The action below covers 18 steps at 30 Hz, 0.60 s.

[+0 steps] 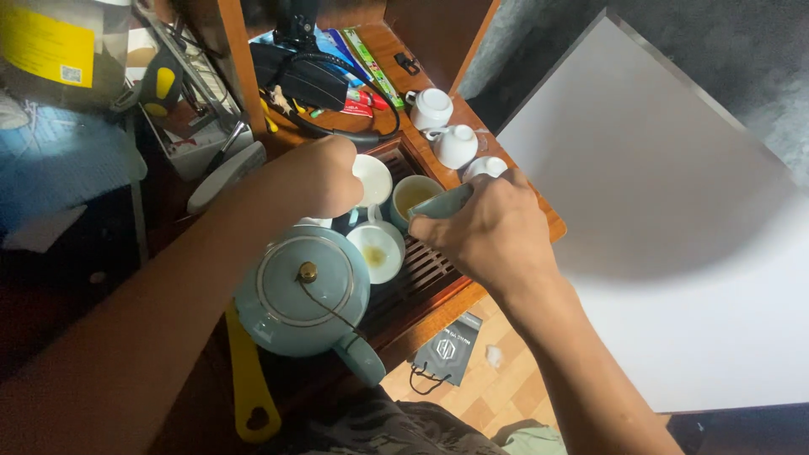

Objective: Organizing a tea set on a wooden tray on a desk.

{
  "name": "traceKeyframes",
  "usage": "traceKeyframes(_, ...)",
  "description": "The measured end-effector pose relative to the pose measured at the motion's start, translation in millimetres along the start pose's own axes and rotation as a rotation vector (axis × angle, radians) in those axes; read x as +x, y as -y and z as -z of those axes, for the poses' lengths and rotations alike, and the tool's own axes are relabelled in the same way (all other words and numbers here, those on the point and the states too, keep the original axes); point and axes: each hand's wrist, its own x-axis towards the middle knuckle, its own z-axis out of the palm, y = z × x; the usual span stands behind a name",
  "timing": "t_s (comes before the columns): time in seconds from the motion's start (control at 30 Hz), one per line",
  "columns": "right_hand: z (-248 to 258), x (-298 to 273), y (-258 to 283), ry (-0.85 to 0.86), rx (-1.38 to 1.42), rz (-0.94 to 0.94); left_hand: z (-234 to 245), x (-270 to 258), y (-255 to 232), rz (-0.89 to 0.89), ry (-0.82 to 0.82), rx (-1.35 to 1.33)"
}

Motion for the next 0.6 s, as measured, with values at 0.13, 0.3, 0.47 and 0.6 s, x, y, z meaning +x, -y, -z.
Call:
traceKeyframes(0.13, -3.1, 6.0, -7.5, -0.027, -0.083, 0.073, 3.6, -0.5, -4.2, -0.002, -0.004, -0.006)
traceKeyframes(0.3, 5.7, 2.0, 10.6, -0.013, -0.071, -0.018, 9.8, -4.8, -8.0, 0.004, -0.016, -0.019)
traceKeyframes(0.47, -5.3, 9.1, -5.8, -0.084, -0.137, 0.099, 18.4, -12.2, -22.1, 0.025, -0.006, -0.009)
traceKeyframes(0.6, -0.9, 8.4, 7.0, -0.107, -0.2, 0.058, 16.0, -19.3, -23.3, -0.05, -0.027, 0.084)
